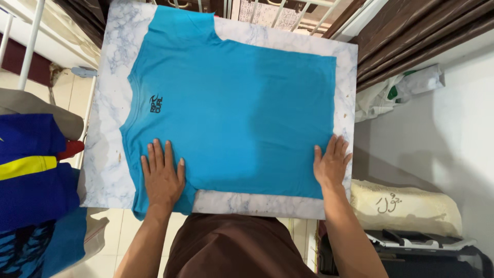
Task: The person folds a shirt on a table and places it inside a suitcase.
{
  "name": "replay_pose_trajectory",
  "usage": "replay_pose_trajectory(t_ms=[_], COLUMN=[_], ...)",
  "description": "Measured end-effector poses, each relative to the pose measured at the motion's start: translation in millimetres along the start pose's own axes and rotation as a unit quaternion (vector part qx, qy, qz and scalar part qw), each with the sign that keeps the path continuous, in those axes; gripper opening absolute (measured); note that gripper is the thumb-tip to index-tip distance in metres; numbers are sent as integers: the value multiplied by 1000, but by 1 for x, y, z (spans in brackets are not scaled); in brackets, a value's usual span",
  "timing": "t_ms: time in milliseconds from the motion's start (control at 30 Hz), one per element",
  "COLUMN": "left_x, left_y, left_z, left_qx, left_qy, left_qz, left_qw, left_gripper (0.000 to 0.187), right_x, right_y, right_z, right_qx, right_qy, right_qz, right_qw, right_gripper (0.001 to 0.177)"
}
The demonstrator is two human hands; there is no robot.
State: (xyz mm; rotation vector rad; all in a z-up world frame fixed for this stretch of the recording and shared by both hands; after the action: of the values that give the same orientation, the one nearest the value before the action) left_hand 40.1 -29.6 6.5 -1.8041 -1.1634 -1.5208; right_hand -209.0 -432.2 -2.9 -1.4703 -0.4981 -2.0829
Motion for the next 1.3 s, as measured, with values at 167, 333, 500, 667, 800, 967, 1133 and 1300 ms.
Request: replay_pose_trajectory(t_ms=[167, 333, 500, 667, 800, 967, 1133, 1300], left_x=[-12, -10, -11, -10, 0, 31, 52, 50], left_y=[7, 10, 11, 12, -2, -47, -70, -70], left_z=[-47, -62, -63, -63, -61, -44, -38, -38], left_qx=[-29, -24, -19, -31, -68, -82, -38, -45], left_qy=[15, 16, 12, 21, 11, -51, -51, -38], left_qz=[15, 27, 27, 19, 57, 110, 94, 79], left_qw=[999, 999, 999, 999, 996, 989, 994, 995], left_gripper=[66, 64, 62, 62, 61, 38, 43, 29], right_x=[-16, -27, -34, -50, -41, -15, 10, 25], right_y=[23, 57, 119, 187, 205, 98, -48, -96], right_z=[50, 39, 35, 52, 44, 62, 82, 55], right_qx=[150, 97, 82, 140, 104, 133, 210, 151], right_qy=[22, 70, 90, 83, 67, 166, 102, 108], right_qz=[54, 68, 37, 86, 78, 152, 127, 208], right_qw=[987, 990, 992, 983, 989, 965, 964, 960], right_gripper=[70, 69, 73, 77, 78, 66, 45, 31])
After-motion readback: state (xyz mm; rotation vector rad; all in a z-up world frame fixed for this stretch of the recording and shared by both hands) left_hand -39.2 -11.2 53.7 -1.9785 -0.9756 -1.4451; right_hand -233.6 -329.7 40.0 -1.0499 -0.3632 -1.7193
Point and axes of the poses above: each hand's wrist, its own y-axis towards the middle knuckle, its own x-axis out of the back of the hand, z = x × y, the point moved 5 cm from there along y, towards the middle knuckle, and after that the axes turned 9 degrees about y, right-handed, at the moved point
